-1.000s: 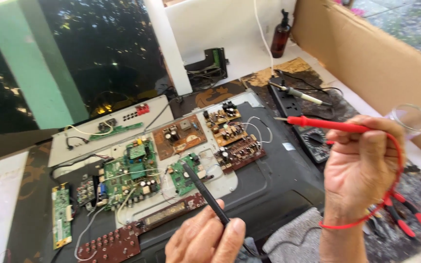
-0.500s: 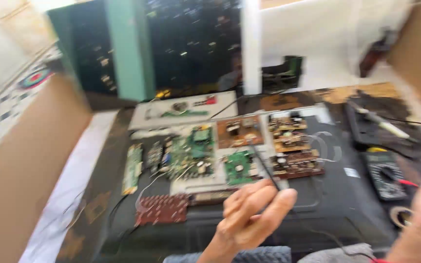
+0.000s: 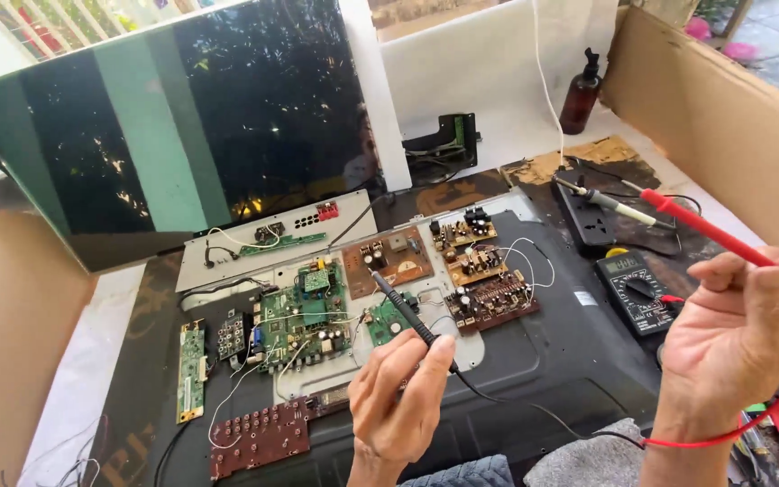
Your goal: Troubleshooting a television circuit board by testing components with a multimeter.
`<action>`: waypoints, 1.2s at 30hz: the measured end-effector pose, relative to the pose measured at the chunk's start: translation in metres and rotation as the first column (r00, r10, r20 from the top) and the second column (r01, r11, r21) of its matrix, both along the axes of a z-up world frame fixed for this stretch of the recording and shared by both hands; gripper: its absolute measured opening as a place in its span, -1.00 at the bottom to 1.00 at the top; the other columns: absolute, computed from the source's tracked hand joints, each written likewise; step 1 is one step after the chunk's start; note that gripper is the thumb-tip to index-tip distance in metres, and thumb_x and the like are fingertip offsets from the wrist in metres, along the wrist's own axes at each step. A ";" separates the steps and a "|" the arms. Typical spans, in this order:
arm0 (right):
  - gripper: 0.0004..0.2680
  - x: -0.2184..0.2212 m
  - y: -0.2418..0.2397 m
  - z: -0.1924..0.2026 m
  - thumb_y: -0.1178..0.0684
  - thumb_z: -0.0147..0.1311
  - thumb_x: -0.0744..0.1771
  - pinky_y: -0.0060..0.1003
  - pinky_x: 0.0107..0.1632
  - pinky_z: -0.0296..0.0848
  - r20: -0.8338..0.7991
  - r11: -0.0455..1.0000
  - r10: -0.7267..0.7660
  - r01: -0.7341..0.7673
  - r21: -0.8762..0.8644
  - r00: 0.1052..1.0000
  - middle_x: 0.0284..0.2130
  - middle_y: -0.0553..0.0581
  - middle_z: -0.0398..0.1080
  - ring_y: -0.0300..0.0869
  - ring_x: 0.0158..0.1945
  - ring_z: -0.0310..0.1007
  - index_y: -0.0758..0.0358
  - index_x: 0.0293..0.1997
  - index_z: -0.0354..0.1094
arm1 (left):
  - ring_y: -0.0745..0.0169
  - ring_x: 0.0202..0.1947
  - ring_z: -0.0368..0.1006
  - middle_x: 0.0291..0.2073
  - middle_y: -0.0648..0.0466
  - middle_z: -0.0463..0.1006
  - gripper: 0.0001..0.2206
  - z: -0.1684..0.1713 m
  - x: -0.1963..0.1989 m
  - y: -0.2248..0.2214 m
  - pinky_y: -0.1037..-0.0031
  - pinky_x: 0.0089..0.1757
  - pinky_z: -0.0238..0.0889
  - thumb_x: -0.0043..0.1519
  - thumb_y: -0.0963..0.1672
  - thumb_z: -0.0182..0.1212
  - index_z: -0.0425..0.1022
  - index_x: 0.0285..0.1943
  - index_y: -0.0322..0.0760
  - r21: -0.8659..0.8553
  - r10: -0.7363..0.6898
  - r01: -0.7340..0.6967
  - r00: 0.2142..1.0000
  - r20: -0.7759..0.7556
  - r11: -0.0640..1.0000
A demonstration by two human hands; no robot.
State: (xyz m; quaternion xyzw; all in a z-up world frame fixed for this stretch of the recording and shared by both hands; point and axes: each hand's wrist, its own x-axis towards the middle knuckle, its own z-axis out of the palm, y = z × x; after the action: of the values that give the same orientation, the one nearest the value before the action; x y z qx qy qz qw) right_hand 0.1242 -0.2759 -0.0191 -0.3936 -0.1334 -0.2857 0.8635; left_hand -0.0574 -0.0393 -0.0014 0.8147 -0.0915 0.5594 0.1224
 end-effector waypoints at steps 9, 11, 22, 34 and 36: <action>-0.84 -0.019 0.024 0.013 0.03 0.14 0.45 -0.32 -0.27 0.58 0.128 0.957 0.017 0.021 -0.291 0.992 -0.37 0.14 0.29 -0.13 -0.43 0.44 0.29 0.00 0.32 | 0.12 -0.35 0.55 -0.33 0.02 0.55 -0.85 0.010 0.014 0.001 0.34 -0.29 0.53 0.30 -0.25 0.23 0.57 0.02 -0.33 -0.021 -0.070 0.071 0.997 0.044 0.997; -0.88 -0.024 0.031 0.017 0.13 0.10 0.43 -0.32 -0.31 0.55 0.133 0.943 0.037 0.010 -0.334 0.990 -0.36 0.21 0.34 -0.09 -0.45 0.43 0.39 -0.02 0.32 | 0.09 -0.33 0.55 -0.31 0.00 0.55 -0.85 0.008 0.015 0.003 0.30 -0.29 0.51 0.33 -0.24 0.18 0.55 0.05 -0.34 -0.026 -0.101 0.101 0.995 0.018 0.994; -0.90 -0.047 0.059 0.041 0.19 0.19 0.32 -0.53 -0.17 0.46 0.227 0.537 0.261 0.054 -0.842 0.938 -0.34 0.01 0.57 -0.36 -0.38 0.54 0.15 -0.13 0.54 | -0.06 -0.25 0.54 -0.29 -0.09 0.54 -0.85 0.027 0.009 -0.004 0.17 -0.15 0.49 0.39 -0.23 0.04 0.46 0.08 -0.40 -0.058 -0.277 0.271 0.951 -0.136 0.961; -0.86 -0.054 0.071 0.034 0.11 0.17 0.33 -0.51 -0.12 0.47 0.265 0.389 0.368 0.112 -0.914 0.891 -0.24 -0.07 0.57 -0.35 -0.25 0.58 0.02 -0.05 0.53 | -0.05 -0.31 0.47 -0.20 -0.12 0.53 -0.80 0.032 0.015 -0.005 0.21 -0.20 0.40 0.34 -0.32 -0.03 0.40 0.09 -0.39 -0.120 -0.380 0.361 0.886 -0.265 0.925; -0.86 -0.053 0.071 0.031 0.08 0.18 0.33 -0.49 -0.12 0.48 0.258 0.370 0.382 0.108 -0.923 0.887 -0.21 -0.05 0.57 -0.33 -0.22 0.59 0.01 -0.04 0.52 | 0.00 -0.34 0.47 -0.24 -0.09 0.54 -0.87 0.036 0.015 -0.007 0.26 -0.22 0.39 0.36 -0.30 0.01 0.43 0.02 -0.40 -0.128 -0.376 0.355 0.895 -0.241 0.926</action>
State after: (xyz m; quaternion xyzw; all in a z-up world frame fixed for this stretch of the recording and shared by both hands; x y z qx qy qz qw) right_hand 0.0708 -0.2050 0.0118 -0.7182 -0.4896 -0.1669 0.4655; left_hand -0.0427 -0.0460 0.0344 0.8438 -0.2033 0.4173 0.2692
